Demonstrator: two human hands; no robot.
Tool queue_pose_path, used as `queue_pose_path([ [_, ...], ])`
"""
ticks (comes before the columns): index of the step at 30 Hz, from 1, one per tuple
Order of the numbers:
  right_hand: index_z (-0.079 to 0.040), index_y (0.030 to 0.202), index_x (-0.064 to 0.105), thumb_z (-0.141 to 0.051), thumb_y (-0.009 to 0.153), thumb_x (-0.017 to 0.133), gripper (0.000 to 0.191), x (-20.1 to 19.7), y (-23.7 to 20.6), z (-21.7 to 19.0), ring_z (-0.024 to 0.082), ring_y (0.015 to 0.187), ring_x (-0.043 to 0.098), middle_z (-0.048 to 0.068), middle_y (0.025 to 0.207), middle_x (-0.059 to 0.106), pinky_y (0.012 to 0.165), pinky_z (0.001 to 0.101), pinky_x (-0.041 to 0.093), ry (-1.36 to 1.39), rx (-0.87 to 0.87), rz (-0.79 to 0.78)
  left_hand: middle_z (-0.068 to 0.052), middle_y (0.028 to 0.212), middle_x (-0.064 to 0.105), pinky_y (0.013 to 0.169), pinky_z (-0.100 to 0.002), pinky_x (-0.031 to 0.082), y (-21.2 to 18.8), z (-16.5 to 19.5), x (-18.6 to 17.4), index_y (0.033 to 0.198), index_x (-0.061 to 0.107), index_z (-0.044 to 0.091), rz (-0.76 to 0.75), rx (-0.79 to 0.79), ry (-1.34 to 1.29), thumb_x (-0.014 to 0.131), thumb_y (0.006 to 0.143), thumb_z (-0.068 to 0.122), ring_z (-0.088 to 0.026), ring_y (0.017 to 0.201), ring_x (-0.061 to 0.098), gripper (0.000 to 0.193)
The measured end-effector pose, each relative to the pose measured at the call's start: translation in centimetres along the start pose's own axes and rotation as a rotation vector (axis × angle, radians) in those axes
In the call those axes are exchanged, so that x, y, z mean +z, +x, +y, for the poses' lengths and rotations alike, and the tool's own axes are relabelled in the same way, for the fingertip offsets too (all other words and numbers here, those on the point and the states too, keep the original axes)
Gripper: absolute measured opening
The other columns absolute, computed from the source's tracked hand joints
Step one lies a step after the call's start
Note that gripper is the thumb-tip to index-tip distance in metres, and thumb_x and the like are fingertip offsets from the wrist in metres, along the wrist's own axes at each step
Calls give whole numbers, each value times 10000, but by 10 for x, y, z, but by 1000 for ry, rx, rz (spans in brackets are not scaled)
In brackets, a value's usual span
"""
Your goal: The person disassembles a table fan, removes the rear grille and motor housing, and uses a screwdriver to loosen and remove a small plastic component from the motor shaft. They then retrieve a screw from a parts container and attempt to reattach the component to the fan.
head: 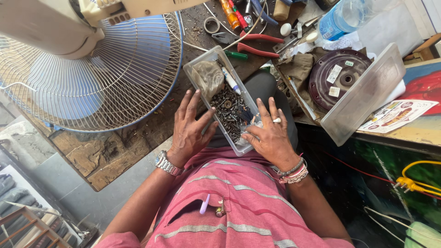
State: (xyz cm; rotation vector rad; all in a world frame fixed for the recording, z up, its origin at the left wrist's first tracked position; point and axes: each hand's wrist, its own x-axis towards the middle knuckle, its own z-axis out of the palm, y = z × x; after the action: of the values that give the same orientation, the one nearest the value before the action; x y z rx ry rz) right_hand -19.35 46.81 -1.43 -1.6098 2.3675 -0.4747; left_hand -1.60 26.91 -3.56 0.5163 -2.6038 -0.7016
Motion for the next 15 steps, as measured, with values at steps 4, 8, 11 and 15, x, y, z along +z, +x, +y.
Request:
queue_pose_path([
  [4,-209,992,809,-502,869,704,334,0,0,-1,440,1547,155,222,1639,300,1195,597,186,28,22,-8,-205,1622,348,1122,-548,398,-2,0,1,1244,717,167,2,-7,-6,787,900,288,-425,1524,295,371],
  [8,-195,1131,793,-489,892,728,385,-13,6,-6,439,1568,160,225,1652,305,1219,582,197,65,-47,68,-204,1610,353,1114,-550,402,-5,0,2,1285,700,169,-3,-17,-11,788,904,297,-428,1515,303,411],
  [11,-206,1181,780,-415,927,760,329,-16,19,-7,416,1611,163,200,1690,312,1271,555,201,11,-46,142,-209,1605,355,1123,-555,400,-7,1,2,1321,683,177,-3,-19,-12,786,906,300,-429,1509,308,445],
  [15,-284,1148,779,-404,865,811,309,-1,51,-10,442,1578,107,204,1686,259,1246,589,155,-101,-97,137,-221,1613,353,1112,-550,399,-9,2,2,1358,664,183,-39,-40,-23,774,904,270,-440,1511,312,475],
])
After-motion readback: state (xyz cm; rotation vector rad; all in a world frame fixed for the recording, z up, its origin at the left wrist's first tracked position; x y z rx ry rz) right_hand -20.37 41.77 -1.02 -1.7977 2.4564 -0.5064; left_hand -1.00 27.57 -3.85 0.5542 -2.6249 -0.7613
